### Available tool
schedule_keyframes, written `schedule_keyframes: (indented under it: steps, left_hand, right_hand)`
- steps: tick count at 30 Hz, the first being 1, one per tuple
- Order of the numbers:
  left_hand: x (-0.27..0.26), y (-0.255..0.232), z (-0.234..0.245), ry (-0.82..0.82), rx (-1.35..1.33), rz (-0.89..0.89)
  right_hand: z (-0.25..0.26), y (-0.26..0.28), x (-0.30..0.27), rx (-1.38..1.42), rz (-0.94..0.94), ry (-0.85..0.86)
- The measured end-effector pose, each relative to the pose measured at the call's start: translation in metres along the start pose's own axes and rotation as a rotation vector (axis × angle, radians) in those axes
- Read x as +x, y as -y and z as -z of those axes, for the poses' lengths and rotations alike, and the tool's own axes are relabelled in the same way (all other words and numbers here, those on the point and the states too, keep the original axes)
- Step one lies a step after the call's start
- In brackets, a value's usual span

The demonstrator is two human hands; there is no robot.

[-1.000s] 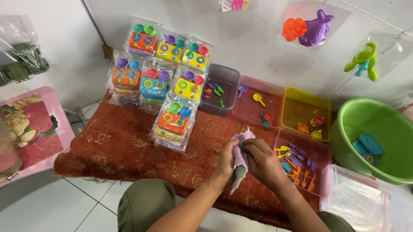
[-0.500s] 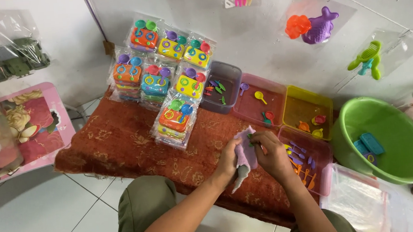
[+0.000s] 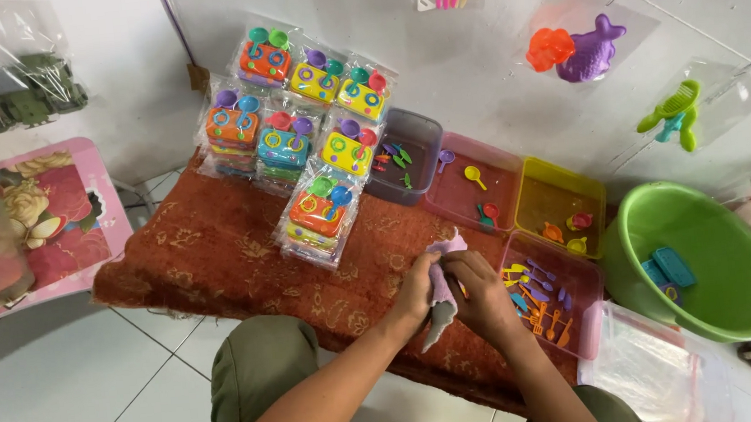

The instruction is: The person is sorting various small plastic toys from containers and placing them into small plastic bags, while also using a piece of purple dough to clean or manipulate the items.

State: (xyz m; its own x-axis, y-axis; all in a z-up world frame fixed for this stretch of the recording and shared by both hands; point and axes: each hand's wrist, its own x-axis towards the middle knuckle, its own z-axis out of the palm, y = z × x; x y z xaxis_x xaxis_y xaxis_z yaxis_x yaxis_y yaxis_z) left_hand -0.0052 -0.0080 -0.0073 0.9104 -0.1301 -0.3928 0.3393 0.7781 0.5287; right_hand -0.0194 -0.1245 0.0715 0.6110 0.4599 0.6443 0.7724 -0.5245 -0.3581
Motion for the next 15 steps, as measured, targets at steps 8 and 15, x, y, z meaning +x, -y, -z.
schedule_keyframes:
  steps: [8,15]
  left_hand:
    - [-0.028,-0.011,-0.024,-0.037,0.119,0.056]
    - [-0.044,-0.034,-0.049,-0.084,0.087,0.059]
  right_hand:
    - [-0.015,-0.075,-0.027,-0.083,-0.176,-0.024]
    - [-0.027,-0.082,-0.035,-0.050,-0.432,0.048]
